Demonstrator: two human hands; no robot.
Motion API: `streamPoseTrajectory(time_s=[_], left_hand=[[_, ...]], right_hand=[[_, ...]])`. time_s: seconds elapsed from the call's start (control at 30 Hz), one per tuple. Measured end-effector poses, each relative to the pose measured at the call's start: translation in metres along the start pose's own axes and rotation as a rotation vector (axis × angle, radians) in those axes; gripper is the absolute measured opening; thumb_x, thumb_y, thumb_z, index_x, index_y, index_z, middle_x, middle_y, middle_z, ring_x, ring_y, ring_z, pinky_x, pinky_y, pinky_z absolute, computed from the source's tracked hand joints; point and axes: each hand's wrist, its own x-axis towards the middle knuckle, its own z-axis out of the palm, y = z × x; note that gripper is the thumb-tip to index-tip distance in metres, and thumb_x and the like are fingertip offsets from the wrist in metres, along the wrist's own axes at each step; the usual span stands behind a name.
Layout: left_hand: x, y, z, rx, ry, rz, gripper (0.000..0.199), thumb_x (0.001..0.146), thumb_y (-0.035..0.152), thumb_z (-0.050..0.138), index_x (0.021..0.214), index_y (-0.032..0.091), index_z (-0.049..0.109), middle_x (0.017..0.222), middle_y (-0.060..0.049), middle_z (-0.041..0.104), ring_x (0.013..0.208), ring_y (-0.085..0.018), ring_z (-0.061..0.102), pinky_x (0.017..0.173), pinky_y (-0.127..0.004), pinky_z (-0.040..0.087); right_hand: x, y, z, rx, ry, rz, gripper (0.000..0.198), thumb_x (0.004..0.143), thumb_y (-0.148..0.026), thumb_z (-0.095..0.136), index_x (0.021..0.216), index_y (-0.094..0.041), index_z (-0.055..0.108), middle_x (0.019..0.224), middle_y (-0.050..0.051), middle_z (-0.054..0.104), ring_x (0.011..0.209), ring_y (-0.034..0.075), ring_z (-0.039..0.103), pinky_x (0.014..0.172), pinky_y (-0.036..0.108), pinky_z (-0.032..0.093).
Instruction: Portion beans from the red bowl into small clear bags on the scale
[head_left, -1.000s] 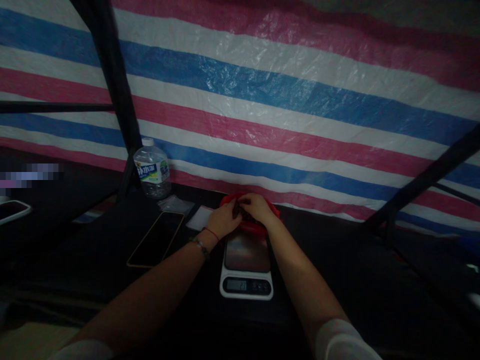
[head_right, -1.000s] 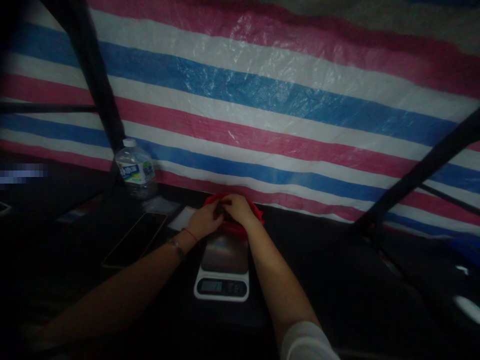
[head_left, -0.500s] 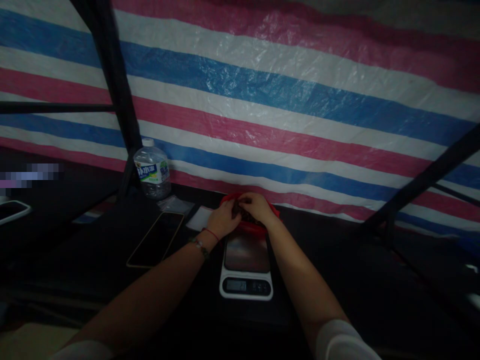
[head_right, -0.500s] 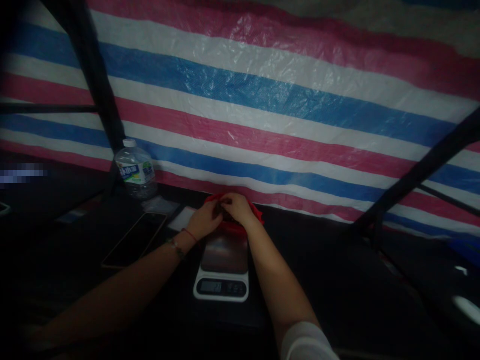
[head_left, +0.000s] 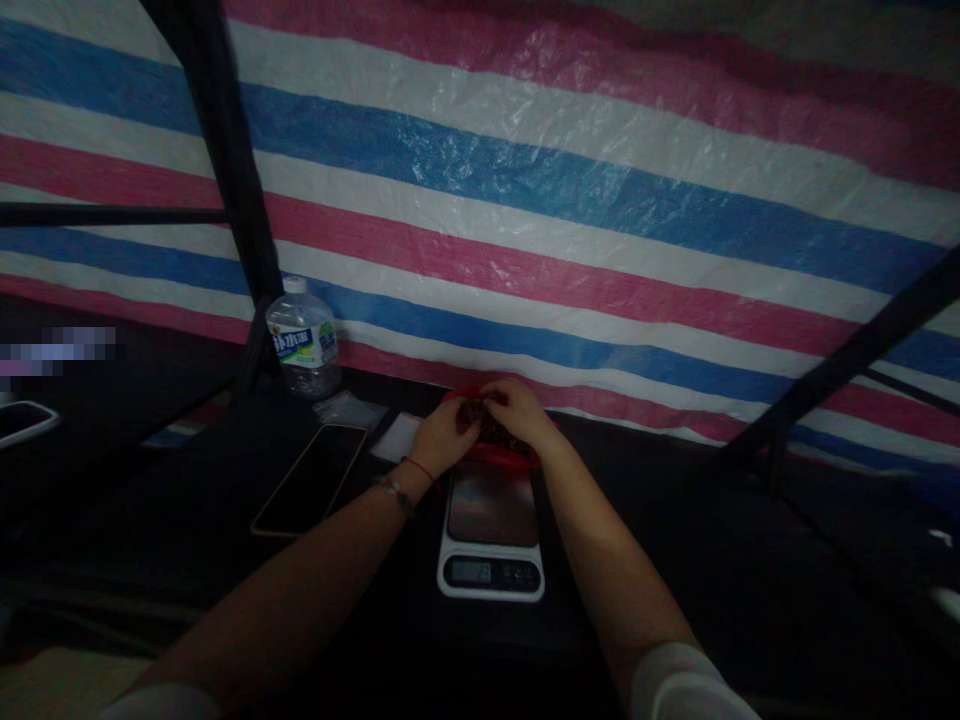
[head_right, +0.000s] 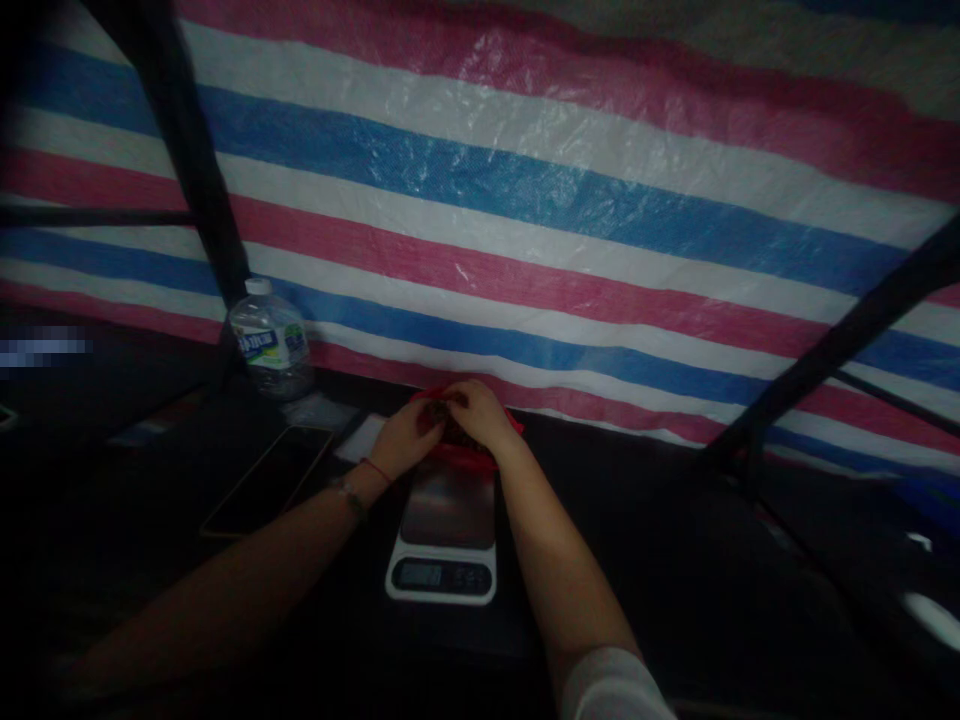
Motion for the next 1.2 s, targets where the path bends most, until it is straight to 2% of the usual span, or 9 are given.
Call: streamPoseTrajectory(time_s=[0.1, 0.23, 0.43, 0.7, 0.8, 0.9, 1.0, 1.07, 1.2], left_hand=[[0.0, -0.001, 0.002, -0.024, 0.009, 0.022, 0.036, 0.08, 0.03, 0.058, 0.114, 0.02, 0.056, 0.114, -0.008, 0.065, 0.104, -0.023, 0.062, 0.091, -0.034, 0.049], [0.0, -0.003, 0.004, -0.05, -0.011, 0.081, 0.039, 0.077, 0.028, 0.059, 0.115, 0.021, 0.056, 0.112, -0.007, 0.065, 0.103, -0.023, 0.062, 0.092, -0.035, 0.049], [0.0, -0.01, 0.001, -0.078, 0.137, 0.19, 0.047, 0.077, 0.025, 0.056, 0.123, 0.014, 0.05, 0.119, -0.012, 0.06, 0.112, -0.025, 0.056, 0.101, -0.04, 0.044], [0.002, -0.014, -0.005, -0.113, 0.21, 0.148, 0.046, 0.081, 0.026, 0.054, 0.125, 0.014, 0.047, 0.114, -0.012, 0.062, 0.106, -0.024, 0.06, 0.097, -0.041, 0.047], [0.003, -0.015, -0.005, -0.135, 0.202, 0.136, 0.045, 0.083, 0.027, 0.054, 0.126, 0.014, 0.047, 0.108, -0.01, 0.064, 0.1, -0.022, 0.062, 0.094, -0.039, 0.048], [0.003, -0.015, -0.005, -0.14, 0.215, 0.123, 0.047, 0.084, 0.029, 0.054, 0.128, 0.013, 0.044, 0.104, -0.009, 0.065, 0.098, -0.022, 0.063, 0.092, -0.038, 0.049], [0.002, -0.012, -0.006, -0.116, 0.222, 0.132, 0.049, 0.083, 0.03, 0.055, 0.129, 0.014, 0.043, 0.107, -0.01, 0.064, 0.099, -0.022, 0.063, 0.091, -0.038, 0.05], [0.002, -0.008, -0.006, -0.085, 0.217, 0.16, 0.052, 0.08, 0.032, 0.058, 0.128, 0.015, 0.044, 0.113, -0.011, 0.062, 0.102, -0.024, 0.061, 0.091, -0.039, 0.049], [0.002, 0.0, -0.008, -0.033, 0.141, 0.216, 0.061, 0.072, 0.027, 0.064, 0.128, 0.014, 0.045, 0.102, -0.009, 0.064, 0.093, -0.023, 0.063, 0.085, -0.036, 0.051]], right_hand=[[-0.003, -0.003, 0.001, 0.024, -0.092, -0.046, 0.032, 0.073, -0.015, 0.066, 0.105, -0.017, 0.068, 0.103, 0.006, 0.068, 0.093, 0.018, 0.06, 0.085, 0.03, 0.046], [-0.005, -0.009, -0.003, 0.001, -0.212, -0.027, 0.022, 0.072, -0.012, 0.064, 0.093, -0.016, 0.07, 0.09, 0.004, 0.07, 0.081, 0.016, 0.062, 0.074, 0.026, 0.045], [-0.011, -0.008, -0.025, -0.179, -0.211, 0.057, 0.02, 0.07, -0.015, 0.065, 0.089, -0.016, 0.069, 0.09, 0.005, 0.071, 0.078, 0.017, 0.062, 0.067, 0.024, 0.043], [-0.034, -0.027, -0.023, -0.081, -0.764, 0.015, 0.03, 0.064, -0.023, 0.075, 0.092, -0.018, 0.068, 0.085, 0.001, 0.07, 0.074, 0.015, 0.062, 0.062, 0.021, 0.043], [-0.035, -0.029, -0.02, -0.058, -0.891, 0.014, 0.041, 0.059, -0.026, 0.08, 0.097, -0.017, 0.066, 0.088, 0.002, 0.069, 0.076, 0.016, 0.062, 0.064, 0.022, 0.044], [-0.033, -0.023, -0.026, 0.043, -0.834, 0.022, 0.051, 0.064, -0.034, 0.079, 0.109, -0.017, 0.063, 0.096, 0.004, 0.068, 0.082, 0.017, 0.062, 0.069, 0.024, 0.045], [-0.031, -0.018, -0.03, 0.239, -0.554, 0.029, 0.032, 0.084, -0.031, 0.059, 0.113, -0.017, 0.061, 0.1, 0.005, 0.066, 0.083, 0.014, 0.061, 0.074, 0.025, 0.047], [-0.028, -0.017, -0.026, 0.352, -0.387, 0.042, 0.027, 0.09, -0.026, 0.048, 0.112, -0.018, 0.061, 0.104, 0.005, 0.066, 0.083, 0.013, 0.061, 0.075, 0.025, 0.047], [-0.021, -0.014, -0.002, 0.374, -0.349, 0.05, 0.021, 0.088, -0.022, 0.049, 0.097, -0.017, 0.067, 0.096, 0.003, 0.068, 0.081, 0.013, 0.06, 0.075, 0.024, 0.046]])
